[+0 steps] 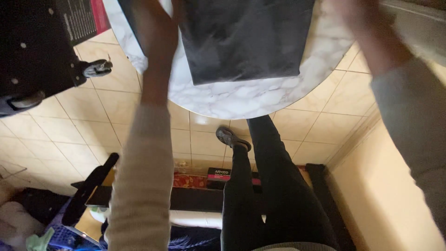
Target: The person folds a black t-shirt on a table and places it into a suitcase, then buttons and folds a blue plaid shirt.
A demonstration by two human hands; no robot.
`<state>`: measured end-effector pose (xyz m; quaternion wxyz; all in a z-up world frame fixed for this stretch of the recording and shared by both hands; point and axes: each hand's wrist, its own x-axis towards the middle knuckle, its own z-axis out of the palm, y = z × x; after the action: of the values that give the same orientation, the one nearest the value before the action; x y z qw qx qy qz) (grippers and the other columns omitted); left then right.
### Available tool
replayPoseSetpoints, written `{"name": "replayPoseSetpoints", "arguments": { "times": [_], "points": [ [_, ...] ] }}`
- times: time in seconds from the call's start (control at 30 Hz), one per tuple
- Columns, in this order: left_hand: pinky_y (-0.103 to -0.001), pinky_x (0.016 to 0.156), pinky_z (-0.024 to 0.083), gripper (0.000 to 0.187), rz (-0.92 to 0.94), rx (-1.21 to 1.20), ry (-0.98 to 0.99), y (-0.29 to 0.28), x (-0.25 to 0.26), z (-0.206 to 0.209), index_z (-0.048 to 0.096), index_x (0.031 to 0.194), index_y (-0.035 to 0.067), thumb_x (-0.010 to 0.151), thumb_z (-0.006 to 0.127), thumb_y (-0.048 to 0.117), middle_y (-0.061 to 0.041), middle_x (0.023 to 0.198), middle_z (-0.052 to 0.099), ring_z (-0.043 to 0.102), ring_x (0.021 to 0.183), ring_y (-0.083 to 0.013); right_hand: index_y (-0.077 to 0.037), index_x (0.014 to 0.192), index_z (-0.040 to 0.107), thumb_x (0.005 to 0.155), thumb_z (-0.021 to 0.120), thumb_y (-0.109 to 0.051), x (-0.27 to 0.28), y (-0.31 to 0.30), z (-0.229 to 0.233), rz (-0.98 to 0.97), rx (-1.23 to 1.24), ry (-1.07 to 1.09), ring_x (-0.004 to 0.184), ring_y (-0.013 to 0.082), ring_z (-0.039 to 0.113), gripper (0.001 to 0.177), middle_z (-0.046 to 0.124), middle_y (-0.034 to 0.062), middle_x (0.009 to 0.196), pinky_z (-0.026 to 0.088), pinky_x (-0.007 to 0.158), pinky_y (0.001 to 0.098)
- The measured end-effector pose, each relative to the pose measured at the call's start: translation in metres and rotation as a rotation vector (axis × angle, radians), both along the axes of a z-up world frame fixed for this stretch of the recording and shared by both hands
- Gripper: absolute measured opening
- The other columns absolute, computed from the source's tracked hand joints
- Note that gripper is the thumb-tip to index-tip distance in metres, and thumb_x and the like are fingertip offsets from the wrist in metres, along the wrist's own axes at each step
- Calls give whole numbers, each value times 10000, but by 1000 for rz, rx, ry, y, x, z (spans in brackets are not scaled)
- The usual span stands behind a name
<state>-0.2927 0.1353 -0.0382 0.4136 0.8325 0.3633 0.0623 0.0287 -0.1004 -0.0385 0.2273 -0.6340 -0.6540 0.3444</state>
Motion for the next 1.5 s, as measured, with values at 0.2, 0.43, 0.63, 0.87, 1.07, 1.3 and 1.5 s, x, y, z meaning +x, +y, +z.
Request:
{"name": "replayPoseSetpoints", "arguments": {
  "times": [0.2, 0.43, 0.63, 0.87, 1.07, 1.3, 1.5],
  "points": [
    [-666, 1246, 59, 902, -406, 85, 316, -134, -8, 46, 286, 1613, 23, 874, 724, 299, -199, 1694, 118, 84, 1571, -376, -19, 1213, 618, 820, 861, -239, -75, -31, 62, 59, 140, -112, 1253, 379, 545, 512, 596, 239, 1300, 455, 1061, 523],
    [-596, 1269, 122, 834, -404, 428, 529, -131, -22, 25, 301, 1664, 148, 912, 550, -114, -88, 1734, 69, 71, 1595, -282, -29, 1437, 622, 879, 792, -101, -65, -55, 51, 72, 14, -490, 1492, 293, 463, 588, 532, 172, 1589, 392, 1228, 492],
    [-459, 1257, 326, 670, -401, 176, 426, -169, -66, 78, 411, 1573, 49, 930, 513, -109, -133, 1681, 300, 272, 1557, -307, -121, 1435, 594, 982, 670, -99, -70, -106, 83, -35, -275, -118, 1266, 288, 627, 460, 640, 132, 1401, 514, 1105, 461],
    [-452, 945, 564, 336, -235, -521, 695, -207, -78, 178, 609, 1347, 126, 1026, 519, 157, -149, 1252, 686, 692, 1102, -330, -157, 1259, 704, 976, 567, -267, -89, -196, 95, -128, -957, 221, 910, 232, 767, 333, 791, 101, 1074, 592, 931, 397],
    [-475, 888, 540, 318, -53, -232, 412, -177, -90, 117, 635, 1232, 44, 997, 602, 254, -198, 1145, 704, 683, 1011, -382, -11, 1169, 699, 1038, 558, -263, -62, -167, 87, -516, -773, 240, 975, 241, 725, 317, 762, 152, 1046, 551, 923, 389],
    [-492, 1021, 512, 346, 30, -265, 470, -136, -51, 69, 674, 1285, 85, 973, 600, 215, -161, 1252, 695, 647, 1174, -384, -6, 1244, 669, 1062, 660, -281, -62, -107, 68, -596, -426, 83, 1058, 284, 697, 331, 712, 168, 1134, 555, 930, 402],
    [-556, 1066, 432, 765, 106, -157, 366, -159, -43, 28, 464, 1424, 45, 835, 880, 298, -198, 1345, 512, 455, 1251, -430, 54, 1220, 645, 893, 852, -374, -74, -81, 73, -383, 5, -227, 1019, 371, 652, 577, 683, 226, 1089, 540, 869, 487]
  ]
}}
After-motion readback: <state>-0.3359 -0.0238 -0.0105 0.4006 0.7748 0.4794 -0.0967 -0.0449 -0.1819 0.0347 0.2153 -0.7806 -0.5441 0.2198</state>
